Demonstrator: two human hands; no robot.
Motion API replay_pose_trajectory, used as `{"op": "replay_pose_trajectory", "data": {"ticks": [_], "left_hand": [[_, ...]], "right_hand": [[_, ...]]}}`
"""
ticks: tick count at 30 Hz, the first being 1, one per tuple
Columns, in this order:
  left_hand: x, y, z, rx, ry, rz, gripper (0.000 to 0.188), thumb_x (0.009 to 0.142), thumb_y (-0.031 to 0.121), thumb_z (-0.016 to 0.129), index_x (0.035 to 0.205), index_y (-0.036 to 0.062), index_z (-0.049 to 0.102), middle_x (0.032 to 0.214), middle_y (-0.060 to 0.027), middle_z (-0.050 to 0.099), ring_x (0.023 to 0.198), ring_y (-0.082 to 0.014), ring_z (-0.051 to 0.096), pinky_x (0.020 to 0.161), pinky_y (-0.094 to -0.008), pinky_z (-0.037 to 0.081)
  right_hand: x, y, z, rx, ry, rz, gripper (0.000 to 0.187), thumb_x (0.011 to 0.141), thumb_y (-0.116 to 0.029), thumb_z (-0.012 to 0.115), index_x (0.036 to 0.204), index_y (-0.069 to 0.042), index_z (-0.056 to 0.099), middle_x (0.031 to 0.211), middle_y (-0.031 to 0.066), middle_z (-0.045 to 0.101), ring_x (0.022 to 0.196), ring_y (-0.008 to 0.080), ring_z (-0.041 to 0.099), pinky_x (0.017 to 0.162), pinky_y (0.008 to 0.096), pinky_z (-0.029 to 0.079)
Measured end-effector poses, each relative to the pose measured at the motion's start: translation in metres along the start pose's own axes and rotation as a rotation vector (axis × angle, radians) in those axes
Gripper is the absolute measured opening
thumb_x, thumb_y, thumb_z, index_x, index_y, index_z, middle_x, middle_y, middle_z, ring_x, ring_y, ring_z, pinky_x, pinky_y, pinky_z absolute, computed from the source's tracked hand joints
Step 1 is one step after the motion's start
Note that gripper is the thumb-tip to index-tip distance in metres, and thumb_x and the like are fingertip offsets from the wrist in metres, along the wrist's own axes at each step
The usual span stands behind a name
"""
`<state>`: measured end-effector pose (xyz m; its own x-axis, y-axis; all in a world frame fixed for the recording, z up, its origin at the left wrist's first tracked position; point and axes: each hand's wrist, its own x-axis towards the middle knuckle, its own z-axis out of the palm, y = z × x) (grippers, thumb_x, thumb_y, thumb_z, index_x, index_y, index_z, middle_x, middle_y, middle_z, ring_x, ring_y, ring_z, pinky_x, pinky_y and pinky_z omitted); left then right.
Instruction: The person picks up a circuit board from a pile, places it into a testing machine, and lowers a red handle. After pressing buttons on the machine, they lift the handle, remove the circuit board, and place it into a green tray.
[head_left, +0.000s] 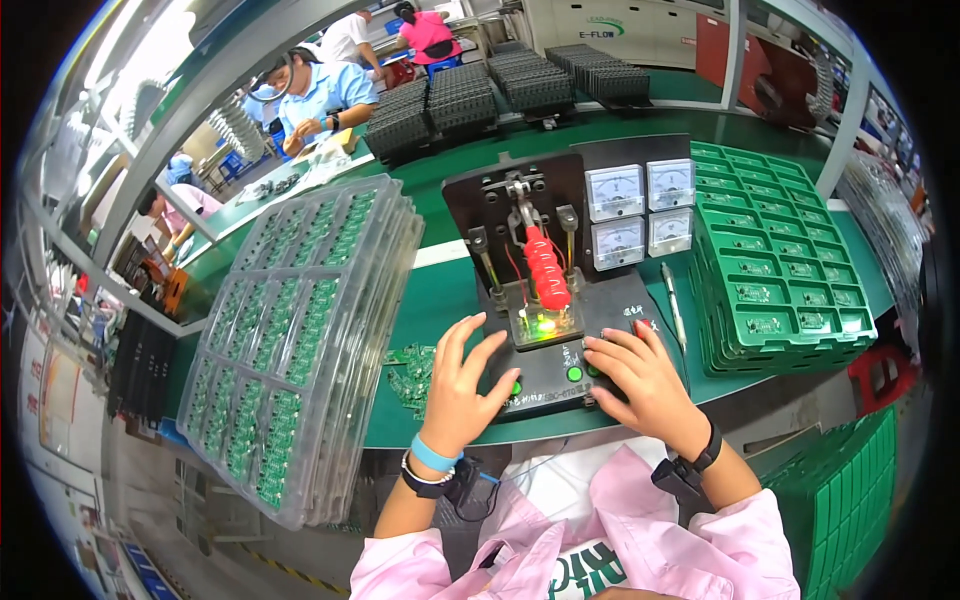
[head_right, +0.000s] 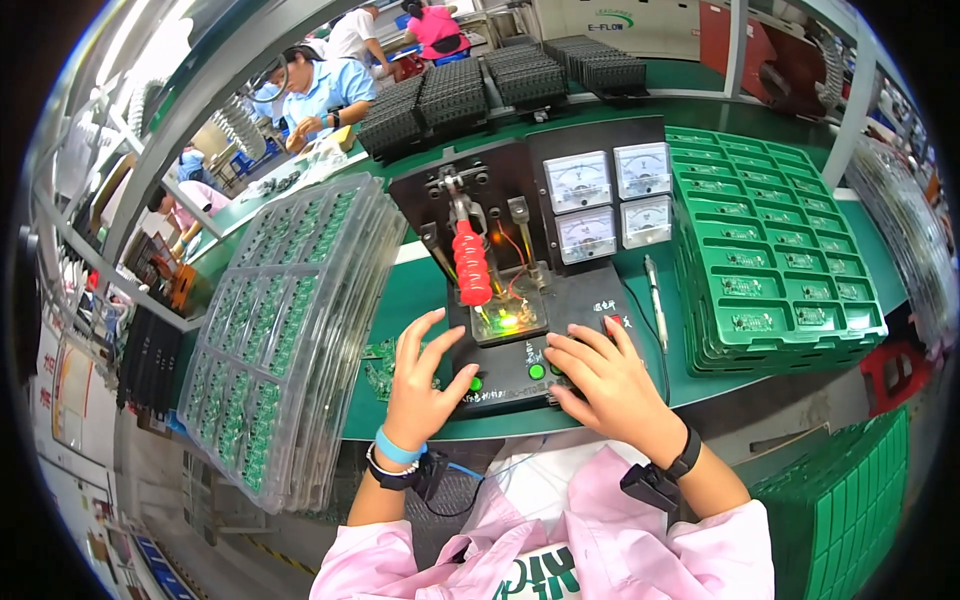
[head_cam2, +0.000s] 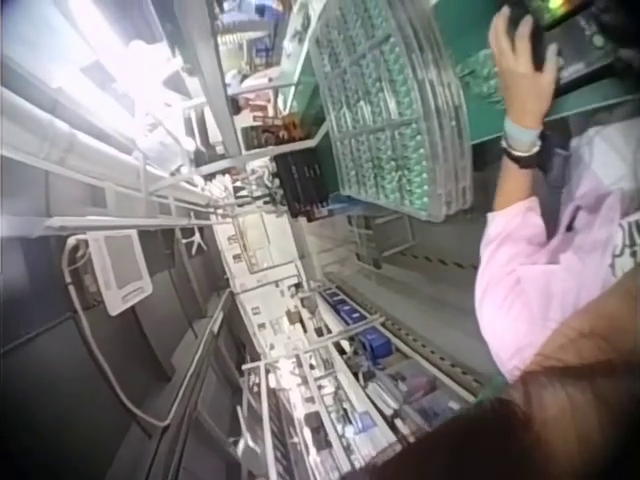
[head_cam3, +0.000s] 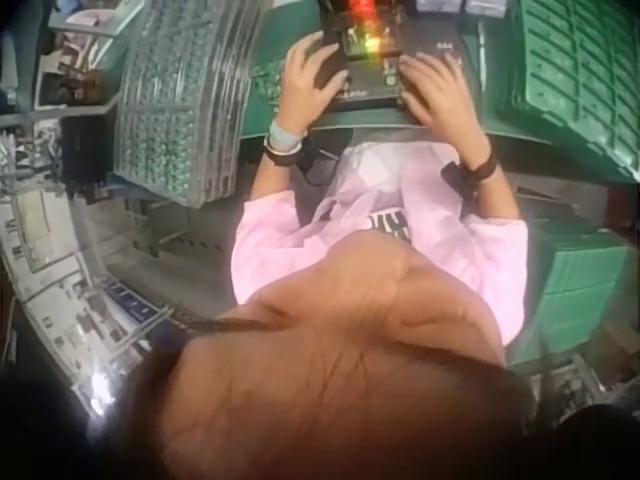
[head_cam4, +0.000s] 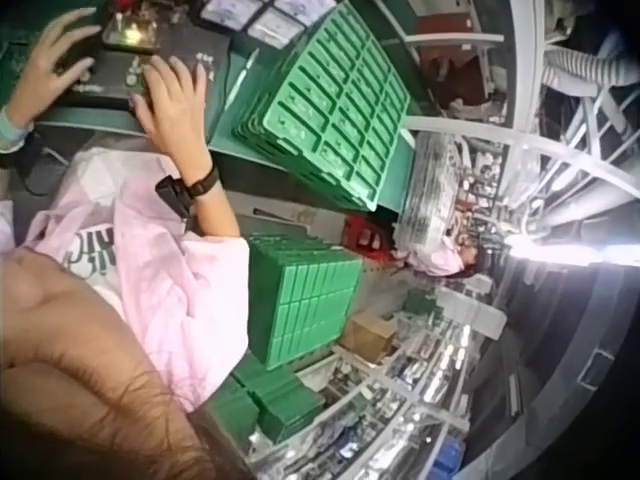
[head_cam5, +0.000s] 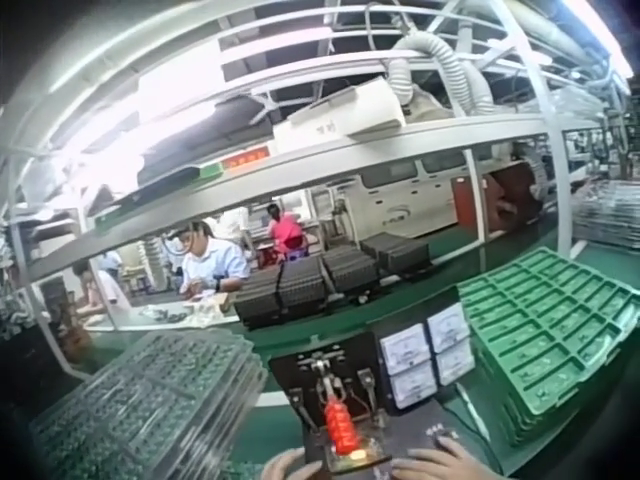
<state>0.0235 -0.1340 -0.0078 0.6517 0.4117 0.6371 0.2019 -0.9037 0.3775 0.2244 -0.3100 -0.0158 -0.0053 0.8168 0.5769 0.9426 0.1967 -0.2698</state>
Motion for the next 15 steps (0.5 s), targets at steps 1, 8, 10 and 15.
{"op": "replay_pose_trajectory", "data": {"ticks": [1, 8, 10, 15], "left_hand": [[0.003, -0.003, 0.0, -0.025, -0.059, 0.005, 0.044, 0.075, 0.015, 0.077, 0.116, 0.0053, 0.064, 0.134, -0.0156, 0.051, 0.125, -0.0356, 0.047, 0.103, -0.0487, 0.038], [0.015, -0.013, 0.0, -0.1, -0.216, 0.039, 0.056, 0.076, 0.018, 0.078, 0.127, 0.0062, 0.057, 0.131, -0.016, 0.049, 0.121, -0.0376, 0.046, 0.101, -0.0482, 0.039], [0.017, -0.014, -0.007, -0.033, -0.217, 0.054, 0.061, 0.074, 0.023, 0.081, 0.128, 0.0071, 0.057, 0.129, -0.0161, 0.048, 0.118, -0.038, 0.045, 0.1, -0.0476, 0.039], [0.022, -0.022, -0.012, -0.023, -0.221, 0.103, 0.076, 0.067, 0.037, 0.085, 0.131, 0.0101, 0.055, 0.128, -0.0163, 0.045, 0.117, -0.0383, 0.043, 0.097, -0.0464, 0.041]], "right_hand": [[-0.006, -0.003, 0.002, -0.07, -0.055, 0.038, 0.051, 0.074, -0.022, 0.074, 0.12, -0.006, 0.06, 0.135, 0.014, 0.055, 0.126, 0.0319, 0.05, 0.109, 0.0552, 0.033], [-0.038, -0.009, 0.016, -0.186, 0.112, -0.084, 0.055, 0.077, -0.037, 0.07, 0.124, -0.01, 0.061, 0.131, 0.0066, 0.058, 0.118, 0.026, 0.054, 0.107, 0.0512, 0.032], [-0.038, -0.012, 0.018, -0.232, -0.036, -0.019, 0.057, 0.077, -0.04, 0.069, 0.125, -0.011, 0.061, 0.13, 0.0053, 0.058, 0.116, 0.0255, 0.054, 0.106, 0.0505, 0.032], [-0.038, -0.01, 0.026, -0.254, 0.007, -0.037, 0.058, 0.078, -0.042, 0.068, 0.127, -0.012, 0.061, 0.128, 0.0032, 0.059, 0.11, 0.0235, 0.056, 0.103, 0.0492, 0.033]]}}
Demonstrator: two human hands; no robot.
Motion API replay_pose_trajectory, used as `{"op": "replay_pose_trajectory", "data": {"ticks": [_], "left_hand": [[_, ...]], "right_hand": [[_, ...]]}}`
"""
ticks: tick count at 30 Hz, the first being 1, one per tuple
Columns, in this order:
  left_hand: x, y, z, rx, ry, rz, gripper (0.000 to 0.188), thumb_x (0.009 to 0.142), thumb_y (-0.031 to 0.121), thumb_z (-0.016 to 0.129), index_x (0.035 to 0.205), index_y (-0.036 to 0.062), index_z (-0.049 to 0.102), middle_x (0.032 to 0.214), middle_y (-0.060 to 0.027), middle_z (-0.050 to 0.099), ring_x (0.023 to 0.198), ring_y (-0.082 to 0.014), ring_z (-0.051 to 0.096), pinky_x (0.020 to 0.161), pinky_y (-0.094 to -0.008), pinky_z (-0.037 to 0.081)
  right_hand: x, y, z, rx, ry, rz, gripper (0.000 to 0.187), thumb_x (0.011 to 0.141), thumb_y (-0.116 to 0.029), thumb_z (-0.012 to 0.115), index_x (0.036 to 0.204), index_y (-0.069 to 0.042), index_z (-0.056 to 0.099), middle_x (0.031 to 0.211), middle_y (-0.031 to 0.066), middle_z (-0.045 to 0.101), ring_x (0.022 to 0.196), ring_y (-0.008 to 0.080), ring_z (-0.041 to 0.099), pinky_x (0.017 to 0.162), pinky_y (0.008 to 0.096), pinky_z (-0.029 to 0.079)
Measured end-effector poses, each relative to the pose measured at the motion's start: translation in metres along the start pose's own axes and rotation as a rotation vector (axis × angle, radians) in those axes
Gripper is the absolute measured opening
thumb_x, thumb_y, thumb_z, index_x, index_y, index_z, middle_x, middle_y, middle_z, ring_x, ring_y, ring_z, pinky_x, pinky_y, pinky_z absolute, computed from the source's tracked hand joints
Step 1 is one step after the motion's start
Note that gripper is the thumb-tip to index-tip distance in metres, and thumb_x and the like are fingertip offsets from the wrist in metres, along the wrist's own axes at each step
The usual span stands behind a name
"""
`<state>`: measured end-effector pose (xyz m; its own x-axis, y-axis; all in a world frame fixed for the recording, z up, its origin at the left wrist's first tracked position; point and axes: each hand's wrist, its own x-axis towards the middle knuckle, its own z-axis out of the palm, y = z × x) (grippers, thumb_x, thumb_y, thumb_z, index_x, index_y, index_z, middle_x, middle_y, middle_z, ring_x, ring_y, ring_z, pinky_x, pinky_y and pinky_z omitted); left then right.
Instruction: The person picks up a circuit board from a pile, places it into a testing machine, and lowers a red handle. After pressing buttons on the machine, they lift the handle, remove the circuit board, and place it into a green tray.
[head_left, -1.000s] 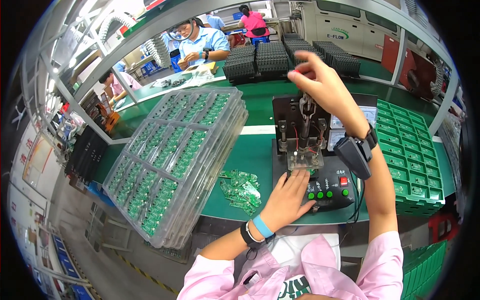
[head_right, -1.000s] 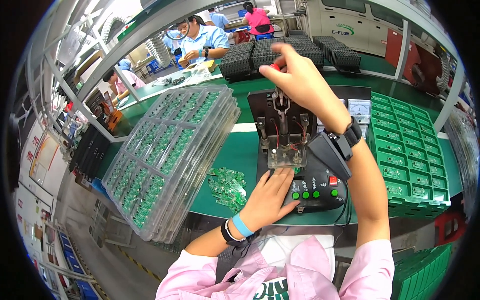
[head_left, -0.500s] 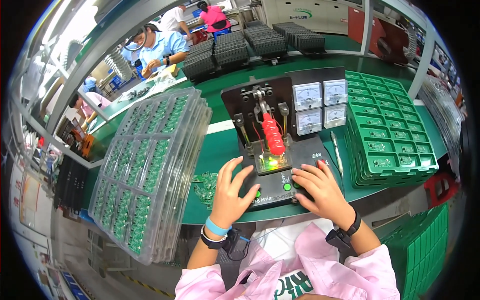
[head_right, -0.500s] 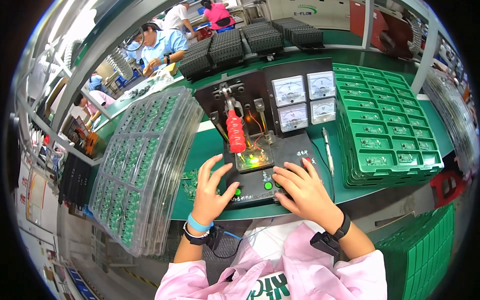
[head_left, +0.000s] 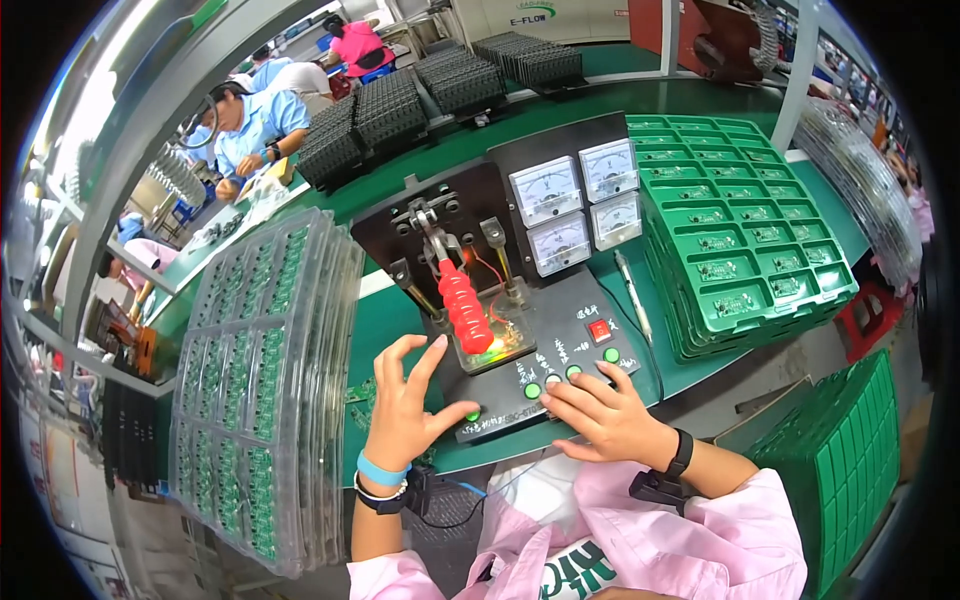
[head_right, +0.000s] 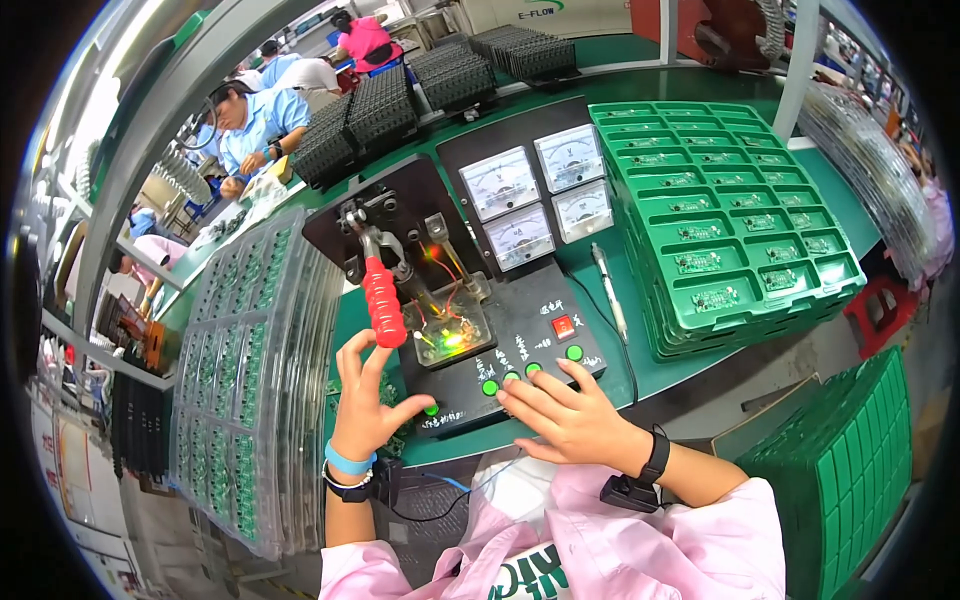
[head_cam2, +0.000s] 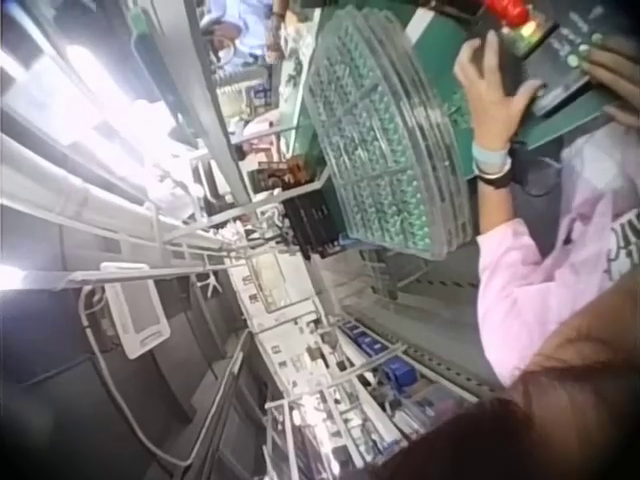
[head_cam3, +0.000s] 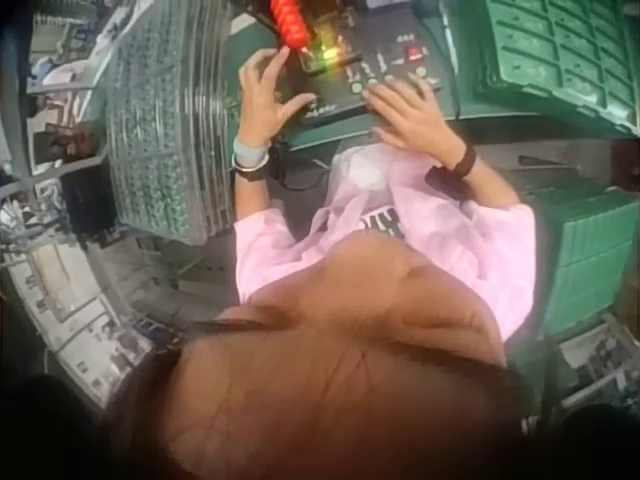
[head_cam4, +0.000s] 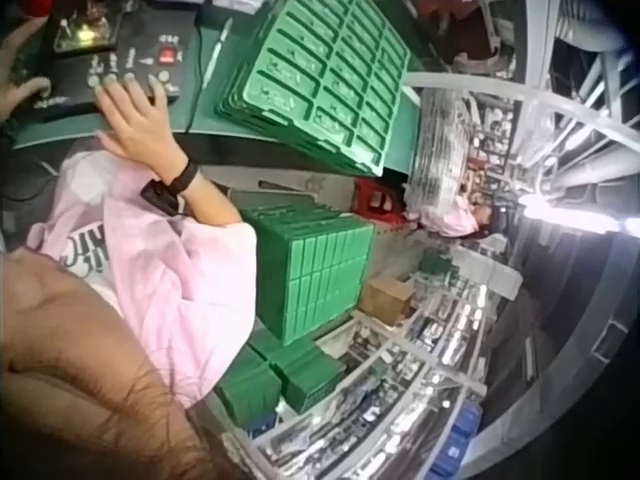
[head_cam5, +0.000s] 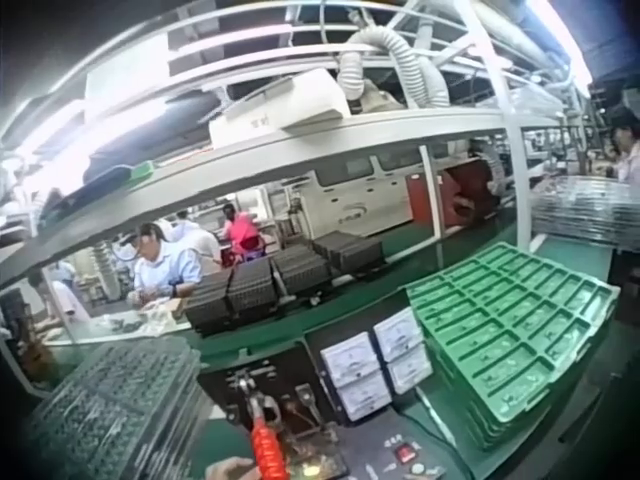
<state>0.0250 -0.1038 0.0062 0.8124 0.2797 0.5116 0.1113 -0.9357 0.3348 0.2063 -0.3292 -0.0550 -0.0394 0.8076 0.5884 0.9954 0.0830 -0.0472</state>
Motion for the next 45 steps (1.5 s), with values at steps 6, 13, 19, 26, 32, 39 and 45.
{"op": "replay_pose_trajectory", "data": {"ticks": [6, 13, 19, 26, 32, 39, 45], "left_hand": [[0.013, 0.001, -0.005, 0.089, -0.178, 0.047, 0.084, 0.064, 0.043, 0.085, 0.135, 0.0118, 0.052, 0.119, -0.0145, 0.047, 0.109, -0.0348, 0.046, 0.093, -0.0464, 0.042], [0.002, 0.002, 0.002, 0.032, -0.114, 0.018, 0.085, 0.065, 0.042, 0.085, 0.136, 0.0099, 0.049, 0.12, -0.0152, 0.047, 0.111, -0.0363, 0.046, 0.094, -0.0482, 0.041], [-0.006, 0.009, -0.008, 0.017, 0.0, -0.051, 0.067, 0.077, 0.022, 0.077, 0.136, 0.0058, 0.049, 0.132, -0.0193, 0.047, 0.118, -0.0404, 0.046, 0.097, -0.0474, 0.042], [-0.053, -0.04, -0.034, 0.227, 0.0, -0.283, 0.029, 0.086, 0.0, 0.058, 0.115, -0.0003, 0.063, 0.118, -0.0188, 0.061, 0.107, -0.039, 0.058, 0.092, -0.0433, 0.047], [-0.06, -0.069, -0.024, 0.234, -0.028, -0.314, 0.029, 0.085, -0.007, 0.054, 0.112, -0.0034, 0.063, 0.117, -0.0241, 0.063, 0.104, -0.0422, 0.061, 0.09, -0.0439, 0.05], [-0.06, -0.073, -0.03, 0.221, -0.066, -0.429, 0.03, 0.081, -0.007, 0.06, 0.111, -0.0024, 0.063, 0.116, -0.0237, 0.063, 0.104, -0.0412, 0.061, 0.088, -0.0427, 0.05], [-0.061, -0.074, -0.032, 0.24, -0.041, -0.397, 0.03, 0.078, -0.005, 0.066, 0.108, -0.0026, 0.063, 0.105, -0.0203, 0.066, 0.094, -0.0407, 0.063, 0.082, -0.0419, 0.051]], "right_hand": [[0.004, 0.0, -0.002, 0.01, 0.026, -0.006, 0.055, 0.078, -0.036, 0.071, 0.125, -0.01, 0.061, 0.123, 0.0044, 0.061, 0.108, 0.0221, 0.056, 0.1, 0.0468, 0.037], [0.124, 0.004, -0.032, 0.676, 0.46, 0.068, 0.067, 0.075, -0.019, 0.077, 0.134, -0.004, 0.049, 0.126, 0.0143, 0.055, 0.117, 0.0316, 0.055, 0.096, 0.0411, 0.045], [0.265, 0.054, -0.071, 0.812, 0.768, -0.186, 0.06, 0.077, -0.001, 0.071, 0.133, -0.008, 0.05, 0.13, 0.0145, 0.053, 0.114, 0.0302, 0.056, 0.093, 0.0377, 0.046], [0.21, 0.05, -0.041, 0.235, 0.98, -0.085, 0.04, 0.072, 0.004, 0.069, 0.112, -0.004, 0.063, 0.113, 0.0119, 0.057, 0.097, 0.0285, 0.062, 0.08, 0.0369, 0.052], [0.098, 0.042, -0.006, 0.183, 0.441, -0.513, 0.048, 0.072, -0.006, 0.068, 0.119, -0.01, 0.06, 0.119, 0.016, 0.059, 0.109, 0.0322, 0.059, 0.092, 0.0437, 0.048], [0.218, 0.057, -0.069, 0.147, 0.428, -0.255, 0.047, 0.086, -0.019, 0.059, 0.132, -0.009, 0.055, 0.136, 0.0141, 0.055, 0.126, 0.0381, 0.049, 0.113, 0.0522, 0.027], [0.182, 0.045, -0.036, 0.296, 0.614, -0.237, 0.031, 0.089, -0.015, 0.053, 0.116, 0.0, 0.06, 0.107, 0.0182, 0.063, 0.099, 0.0309, 0.06, 0.089, 0.0432, 0.046]]}}
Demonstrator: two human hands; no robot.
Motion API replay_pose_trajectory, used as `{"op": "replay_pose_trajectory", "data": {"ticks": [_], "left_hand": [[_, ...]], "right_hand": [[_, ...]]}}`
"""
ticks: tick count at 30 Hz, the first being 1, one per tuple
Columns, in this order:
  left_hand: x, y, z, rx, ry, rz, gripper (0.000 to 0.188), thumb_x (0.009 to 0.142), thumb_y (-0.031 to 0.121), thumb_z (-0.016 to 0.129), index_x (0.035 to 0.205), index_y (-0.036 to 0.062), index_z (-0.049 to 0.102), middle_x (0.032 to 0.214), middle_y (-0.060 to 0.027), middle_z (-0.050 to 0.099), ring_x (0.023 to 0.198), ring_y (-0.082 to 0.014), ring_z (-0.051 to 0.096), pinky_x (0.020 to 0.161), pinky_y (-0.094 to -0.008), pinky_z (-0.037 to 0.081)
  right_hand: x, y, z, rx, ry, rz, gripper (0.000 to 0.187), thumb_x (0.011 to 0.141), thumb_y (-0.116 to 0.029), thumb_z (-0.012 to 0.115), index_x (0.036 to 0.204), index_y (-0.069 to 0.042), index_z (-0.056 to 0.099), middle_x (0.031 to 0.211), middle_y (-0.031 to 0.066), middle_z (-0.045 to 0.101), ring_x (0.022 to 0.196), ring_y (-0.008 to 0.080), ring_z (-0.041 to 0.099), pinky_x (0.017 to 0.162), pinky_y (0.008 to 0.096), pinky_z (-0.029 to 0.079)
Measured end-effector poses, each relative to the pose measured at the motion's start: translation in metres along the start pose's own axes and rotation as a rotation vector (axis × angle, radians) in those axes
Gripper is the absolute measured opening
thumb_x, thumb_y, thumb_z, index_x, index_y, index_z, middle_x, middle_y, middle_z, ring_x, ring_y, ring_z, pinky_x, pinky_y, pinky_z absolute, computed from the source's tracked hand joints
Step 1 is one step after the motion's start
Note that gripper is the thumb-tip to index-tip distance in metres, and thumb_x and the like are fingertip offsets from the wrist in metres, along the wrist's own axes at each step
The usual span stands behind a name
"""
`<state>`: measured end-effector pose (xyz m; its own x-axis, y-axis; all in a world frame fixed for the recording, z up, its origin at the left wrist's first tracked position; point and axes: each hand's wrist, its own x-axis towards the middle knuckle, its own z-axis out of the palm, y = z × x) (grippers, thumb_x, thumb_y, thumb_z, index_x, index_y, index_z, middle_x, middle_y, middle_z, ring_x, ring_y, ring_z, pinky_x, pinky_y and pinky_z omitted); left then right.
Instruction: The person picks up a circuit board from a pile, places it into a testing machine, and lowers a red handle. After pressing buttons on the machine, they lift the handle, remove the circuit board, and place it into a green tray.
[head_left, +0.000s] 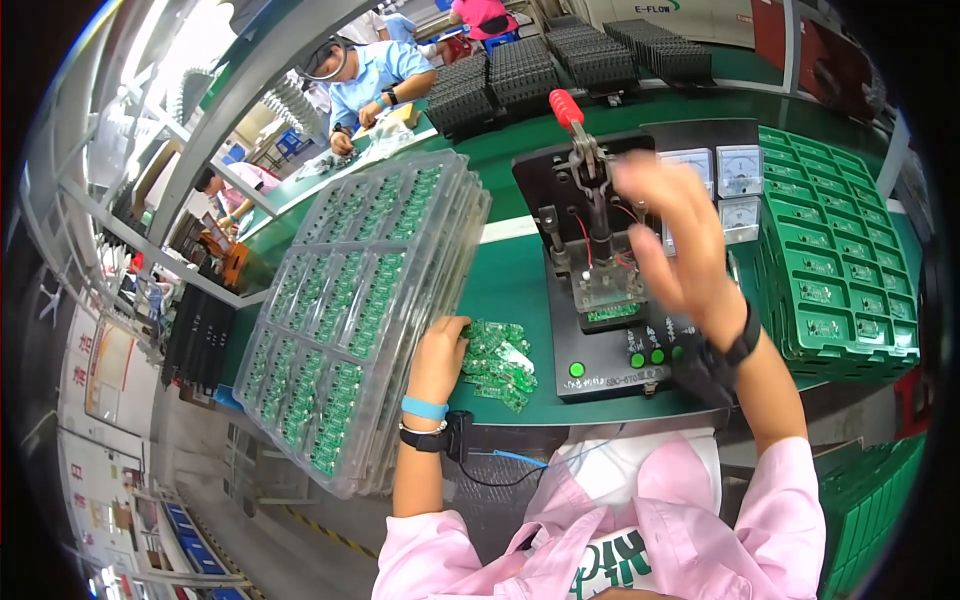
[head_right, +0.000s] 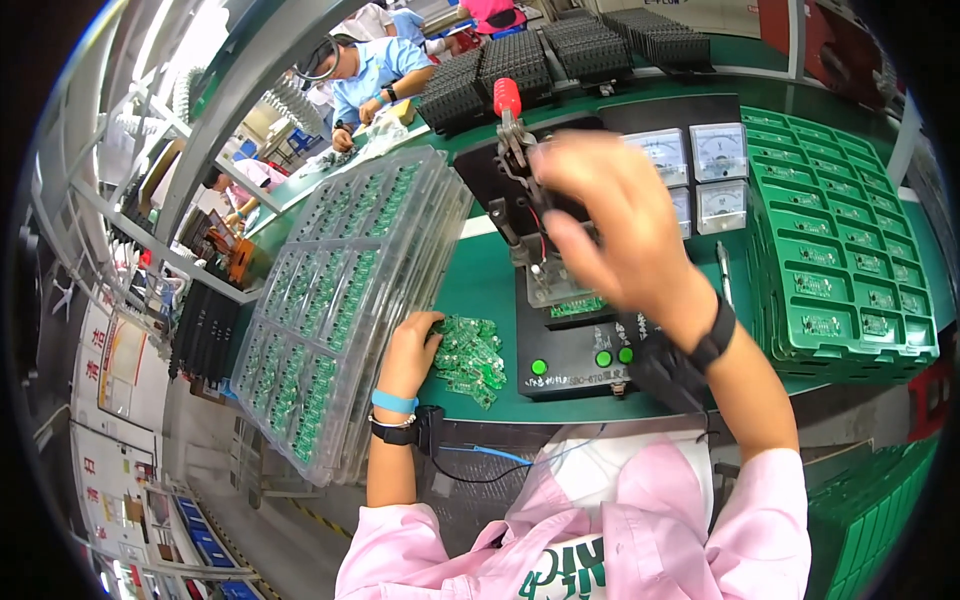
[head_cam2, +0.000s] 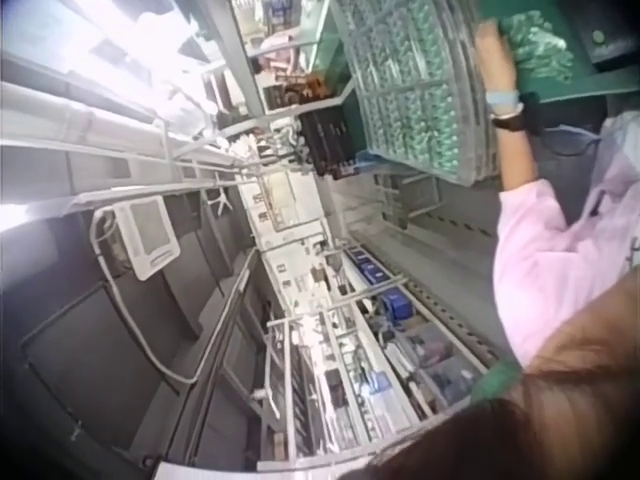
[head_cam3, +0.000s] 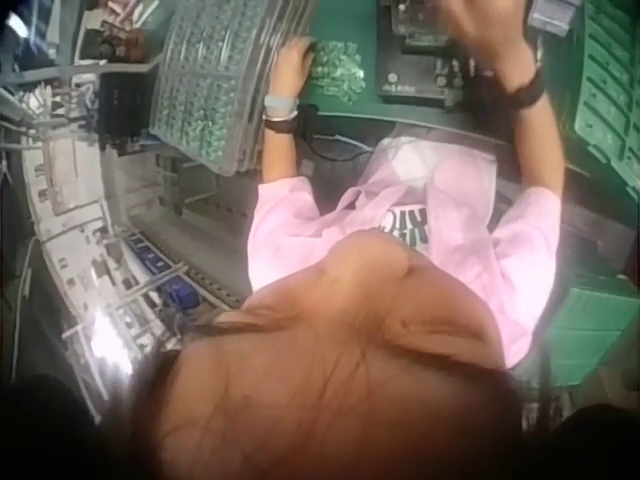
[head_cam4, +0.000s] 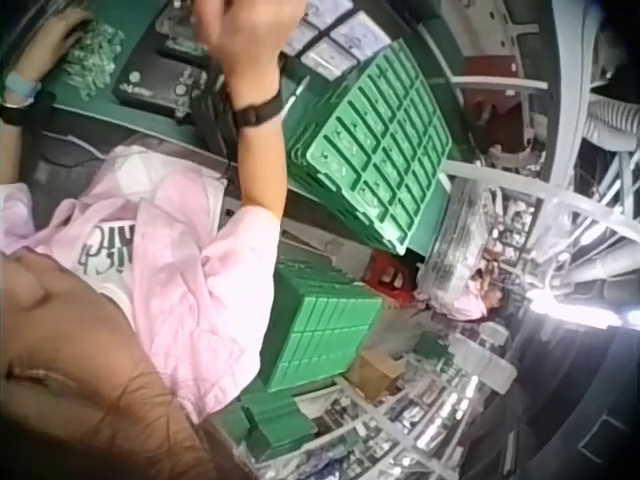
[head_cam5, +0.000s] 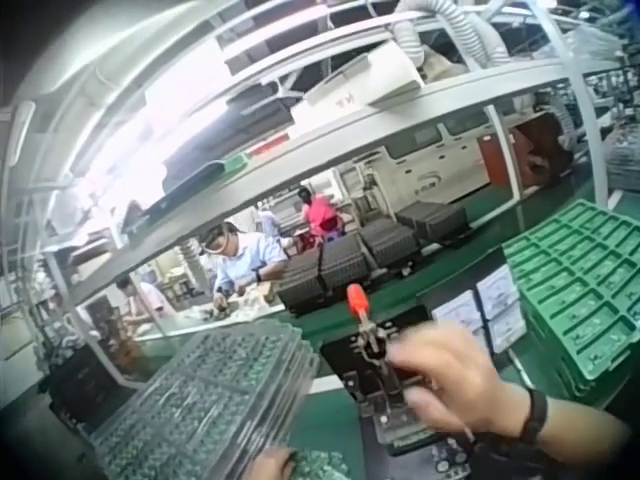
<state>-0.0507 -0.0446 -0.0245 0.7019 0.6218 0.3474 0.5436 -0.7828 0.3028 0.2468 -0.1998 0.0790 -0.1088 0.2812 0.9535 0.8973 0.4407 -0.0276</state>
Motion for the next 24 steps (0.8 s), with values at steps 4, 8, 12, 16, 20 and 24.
{"op": "replay_pose_trajectory", "data": {"ticks": [4, 8, 12, 16, 20, 24], "left_hand": [[0.0, 0.001, -0.004, -0.066, 0.052, 0.035, 0.029, 0.078, -0.003, 0.069, 0.106, -0.0026, 0.063, 0.097, -0.0178, 0.066, 0.086, -0.0372, 0.065, 0.075, -0.0403, 0.052], [0.007, 0.016, -0.012, -0.16, 0.139, 0.035, 0.024, 0.079, -0.002, 0.07, 0.103, -0.0018, 0.065, 0.096, -0.0164, 0.066, 0.082, -0.0328, 0.066, 0.071, -0.0374, 0.052], [0.007, 0.055, -0.029, -0.136, 0.218, 0.123, 0.02, 0.081, -0.005, 0.068, 0.101, -0.0011, 0.066, 0.095, -0.0155, 0.067, 0.084, -0.0307, 0.068, 0.071, -0.0354, 0.053], [0.003, 0.081, -0.032, -0.186, 0.235, 0.215, 0.019, 0.082, -0.007, 0.066, 0.099, -0.0008, 0.068, 0.094, -0.0147, 0.069, 0.087, -0.0308, 0.069, 0.074, -0.035, 0.054], [0.003, 0.099, -0.032, -0.126, 0.3, 0.339, 0.02, 0.082, -0.009, 0.064, 0.1, -0.0004, 0.068, 0.096, -0.0148, 0.071, 0.092, -0.0295, 0.069, 0.077, -0.0353, 0.055], [0.008, 0.111, -0.025, -0.079, 0.315, 0.424, 0.022, 0.08, -0.01, 0.063, 0.1, 0.0003, 0.068, 0.099, -0.0146, 0.071, 0.092, -0.029, 0.07, 0.078, -0.0356, 0.056]], "right_hand": [[-0.055, -0.033, -0.023, 0.023, -0.519, -0.086, 0.011, 0.081, -0.014, 0.065, 0.085, -0.004, 0.061, 0.065, 0.0076, 0.063, 0.053, 0.0239, 0.061, 0.05, 0.0357, 0.049], [-0.074, -0.04, -0.005, -0.242, -0.75, 0.046, 0.01, 0.076, -0.01, 0.065, 0.081, -0.003, 0.059, 0.054, 0.0048, 0.058, 0.044, 0.0217, 0.059, 0.041, 0.0328, 0.045], [-0.062, -0.041, -0.001, -0.258, -0.894, -0.006, 0.016, 0.075, -0.008, 0.062, 0.088, 0.001, 0.061, 0.054, 0.0067, 0.058, 0.047, 0.0223, 0.062, 0.044, 0.0326, 0.048], [-0.054, -0.043, 0.002, -0.271, -0.904, -0.054, 0.016, 0.074, -0.007, 0.061, 0.086, 0.003, 0.061, 0.054, 0.007, 0.058, 0.049, 0.0221, 0.063, 0.046, 0.0325, 0.049], [-0.055, -0.042, 0.008, -0.301, -0.854, -0.119, 0.013, 0.073, -0.007, 0.061, 0.081, 0.003, 0.06, 0.056, 0.0069, 0.058, 0.049, 0.0218, 0.063, 0.046, 0.032, 0.05], [-0.062, -0.042, 0.01, -0.311, -0.836, -0.138, 0.01, 0.071, -0.007, 0.062, 0.076, 0.001, 0.058, 0.057, 0.0068, 0.059, 0.05, 0.0218, 0.063, 0.046, 0.032, 0.05]]}}
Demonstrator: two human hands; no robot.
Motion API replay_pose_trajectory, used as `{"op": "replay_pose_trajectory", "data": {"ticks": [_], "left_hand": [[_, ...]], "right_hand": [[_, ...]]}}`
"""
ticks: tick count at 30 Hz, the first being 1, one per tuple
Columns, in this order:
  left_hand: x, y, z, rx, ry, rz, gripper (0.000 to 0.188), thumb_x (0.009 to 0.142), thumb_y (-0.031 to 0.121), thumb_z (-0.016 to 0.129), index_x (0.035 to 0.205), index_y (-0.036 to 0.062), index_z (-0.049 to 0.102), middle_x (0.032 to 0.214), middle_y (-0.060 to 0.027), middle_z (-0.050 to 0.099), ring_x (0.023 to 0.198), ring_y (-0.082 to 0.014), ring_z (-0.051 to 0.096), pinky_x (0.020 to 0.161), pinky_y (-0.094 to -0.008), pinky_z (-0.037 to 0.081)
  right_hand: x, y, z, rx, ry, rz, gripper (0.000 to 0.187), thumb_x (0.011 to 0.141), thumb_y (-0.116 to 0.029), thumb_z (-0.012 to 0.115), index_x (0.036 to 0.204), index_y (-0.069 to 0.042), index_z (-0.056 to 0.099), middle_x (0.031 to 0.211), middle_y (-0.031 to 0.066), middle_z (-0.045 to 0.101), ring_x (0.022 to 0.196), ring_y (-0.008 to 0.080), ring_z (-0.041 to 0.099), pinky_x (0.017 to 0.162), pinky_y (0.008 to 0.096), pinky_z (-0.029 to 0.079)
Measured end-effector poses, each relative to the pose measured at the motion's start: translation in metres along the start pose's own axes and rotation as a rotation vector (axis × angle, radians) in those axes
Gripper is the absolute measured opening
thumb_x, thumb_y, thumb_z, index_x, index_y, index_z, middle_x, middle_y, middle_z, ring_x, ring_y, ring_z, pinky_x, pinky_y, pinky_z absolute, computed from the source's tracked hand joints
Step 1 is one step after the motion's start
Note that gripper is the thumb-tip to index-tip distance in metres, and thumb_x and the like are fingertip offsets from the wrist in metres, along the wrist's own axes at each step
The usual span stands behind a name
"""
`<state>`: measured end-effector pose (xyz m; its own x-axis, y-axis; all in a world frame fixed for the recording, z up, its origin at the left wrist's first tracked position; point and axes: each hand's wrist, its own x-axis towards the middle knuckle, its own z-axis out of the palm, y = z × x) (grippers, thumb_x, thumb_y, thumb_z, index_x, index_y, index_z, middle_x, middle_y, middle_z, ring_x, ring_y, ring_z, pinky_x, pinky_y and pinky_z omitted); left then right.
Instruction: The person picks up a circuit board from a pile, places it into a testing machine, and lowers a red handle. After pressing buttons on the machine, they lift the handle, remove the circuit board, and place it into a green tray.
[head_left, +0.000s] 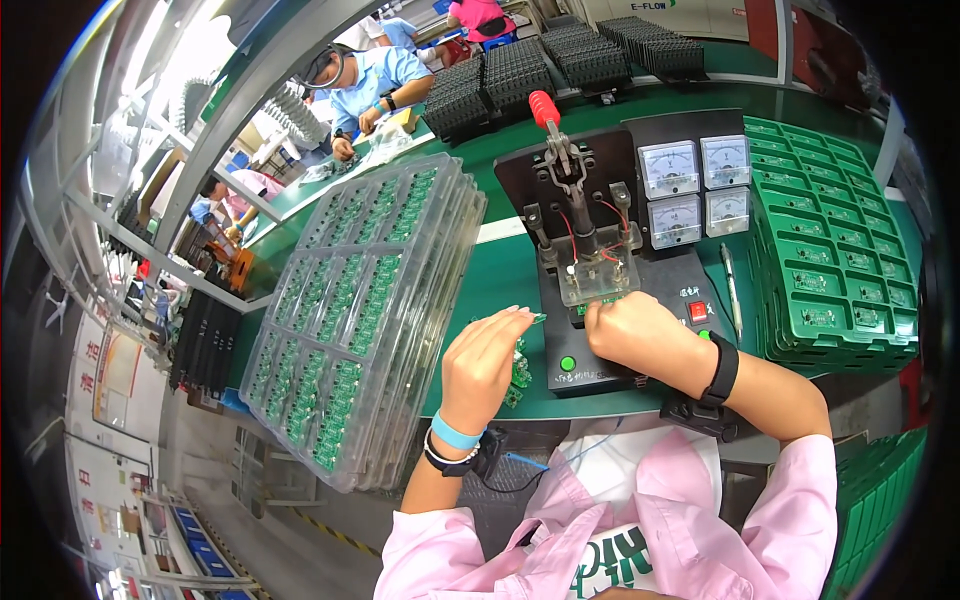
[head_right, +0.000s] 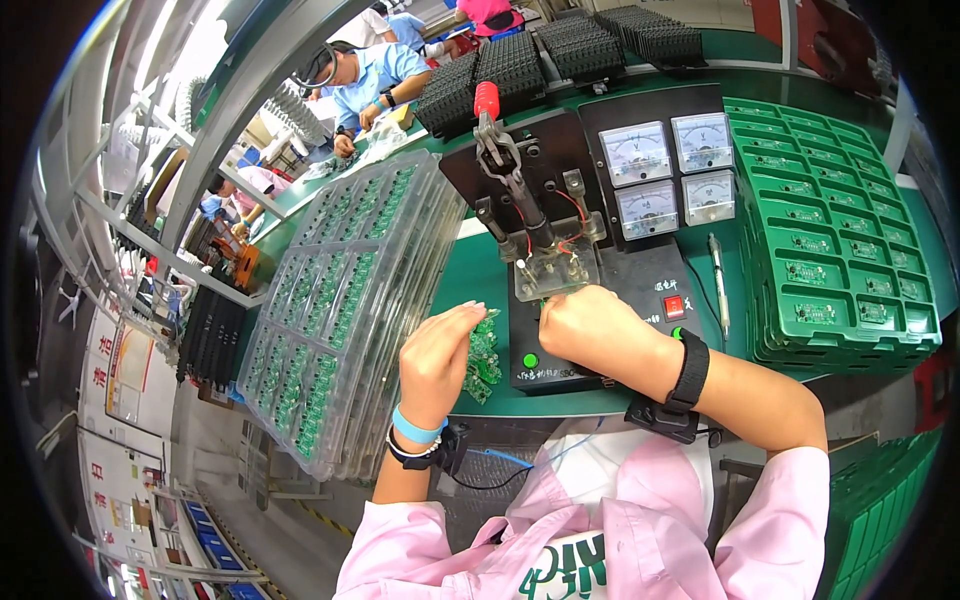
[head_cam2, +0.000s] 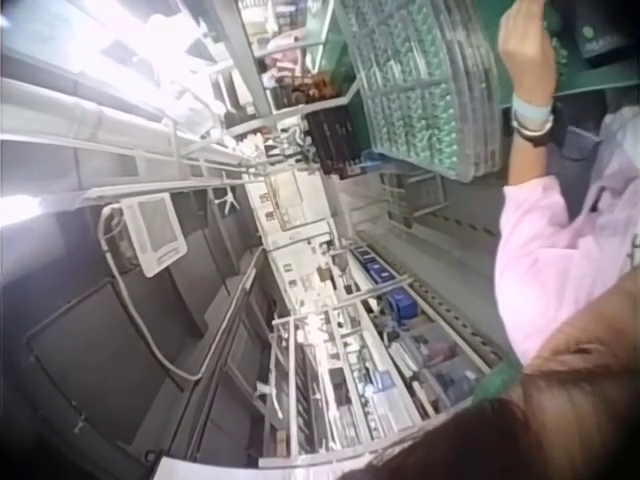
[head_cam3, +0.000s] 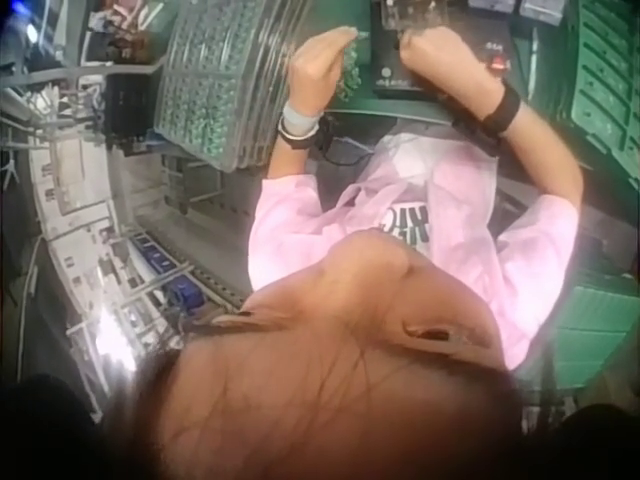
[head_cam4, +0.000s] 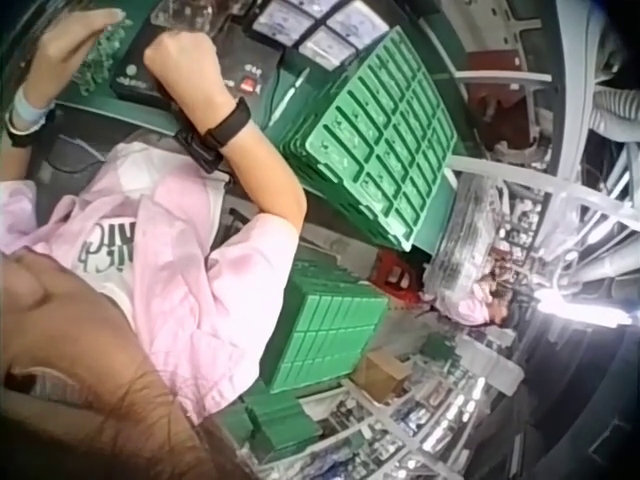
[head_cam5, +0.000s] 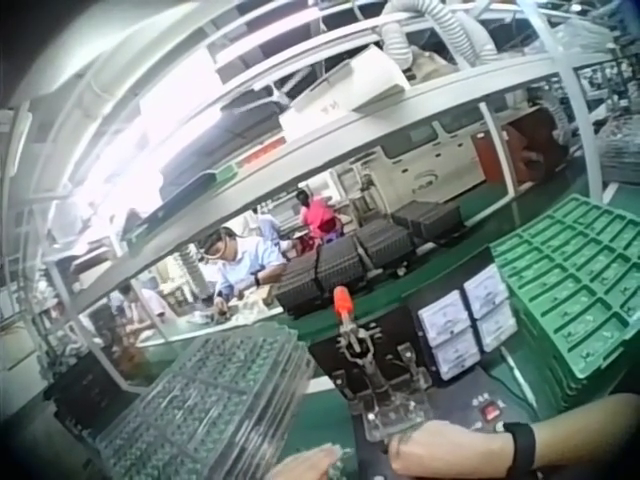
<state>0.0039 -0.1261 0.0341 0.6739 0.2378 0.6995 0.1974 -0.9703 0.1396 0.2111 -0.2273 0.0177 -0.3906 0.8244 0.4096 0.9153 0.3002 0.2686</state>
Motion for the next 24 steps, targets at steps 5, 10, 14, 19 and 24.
{"op": "replay_pose_trajectory", "data": {"ticks": [5, 10, 14, 19, 24], "left_hand": [[-0.002, 0.004, 0.011, -0.043, -0.021, -0.017, 0.032, 0.074, -0.011, 0.062, 0.103, 0.0009, 0.066, 0.104, -0.0131, 0.071, 0.095, -0.0294, 0.069, 0.08, -0.0374, 0.055], [-0.007, 0.004, 0.01, -0.039, -0.031, -0.045, 0.032, 0.074, -0.012, 0.061, 0.103, 0.001, 0.066, 0.104, -0.0133, 0.07, 0.096, -0.0296, 0.069, 0.079, -0.0373, 0.055], [-0.008, 0.006, 0.009, -0.031, -0.023, -0.069, 0.026, 0.078, -0.012, 0.062, 0.101, 0.0004, 0.066, 0.102, -0.0142, 0.071, 0.094, -0.0298, 0.07, 0.079, -0.0365, 0.056], [-0.01, 0.008, 0.011, -0.063, -0.019, -0.061, 0.031, 0.075, -0.012, 0.061, 0.103, -0.0001, 0.066, 0.105, -0.0148, 0.07, 0.097, -0.0301, 0.069, 0.082, -0.0387, 0.055], [-0.002, 0.015, 0.029, -0.063, -0.018, -0.038, 0.026, 0.078, -0.012, 0.062, 0.1, -0.0001, 0.067, 0.101, -0.0147, 0.071, 0.096, -0.0313, 0.069, 0.082, -0.0378, 0.056]], "right_hand": [[-0.001, 0.0, -0.001, 0.004, 0.032, 0.01, 0.008, 0.071, -0.007, 0.062, 0.073, 0.0, 0.058, 0.057, 0.0075, 0.059, 0.051, 0.0223, 0.063, 0.046, 0.0327, 0.051], [-0.004, 0.002, -0.004, 0.089, -0.056, 0.068, 0.008, 0.071, -0.007, 0.062, 0.074, 0.0, 0.06, 0.058, 0.0089, 0.06, 0.053, 0.0231, 0.065, 0.047, 0.0334, 0.052], [0.001, 0.001, -0.01, 0.112, -0.074, 0.089, 0.005, 0.067, -0.008, 0.067, 0.064, -0.004, 0.067, 0.063, 0.0067, 0.064, 0.059, 0.0221, 0.069, 0.05, 0.0339, 0.054], [0.001, 0.005, -0.007, 0.125, -0.059, 0.015, 0.006, 0.069, -0.009, 0.065, 0.067, -0.004, 0.066, 0.064, 0.0072, 0.064, 0.06, 0.0215, 0.068, 0.051, 0.0337, 0.054], [-0.02, -0.002, -0.015, 0.084, 0.039, 0.084, 0.007, 0.072, -0.01, 0.063, 0.072, -0.005, 0.058, 0.062, 0.0063, 0.06, 0.055, 0.0208, 0.065, 0.05, 0.0338, 0.051]]}}
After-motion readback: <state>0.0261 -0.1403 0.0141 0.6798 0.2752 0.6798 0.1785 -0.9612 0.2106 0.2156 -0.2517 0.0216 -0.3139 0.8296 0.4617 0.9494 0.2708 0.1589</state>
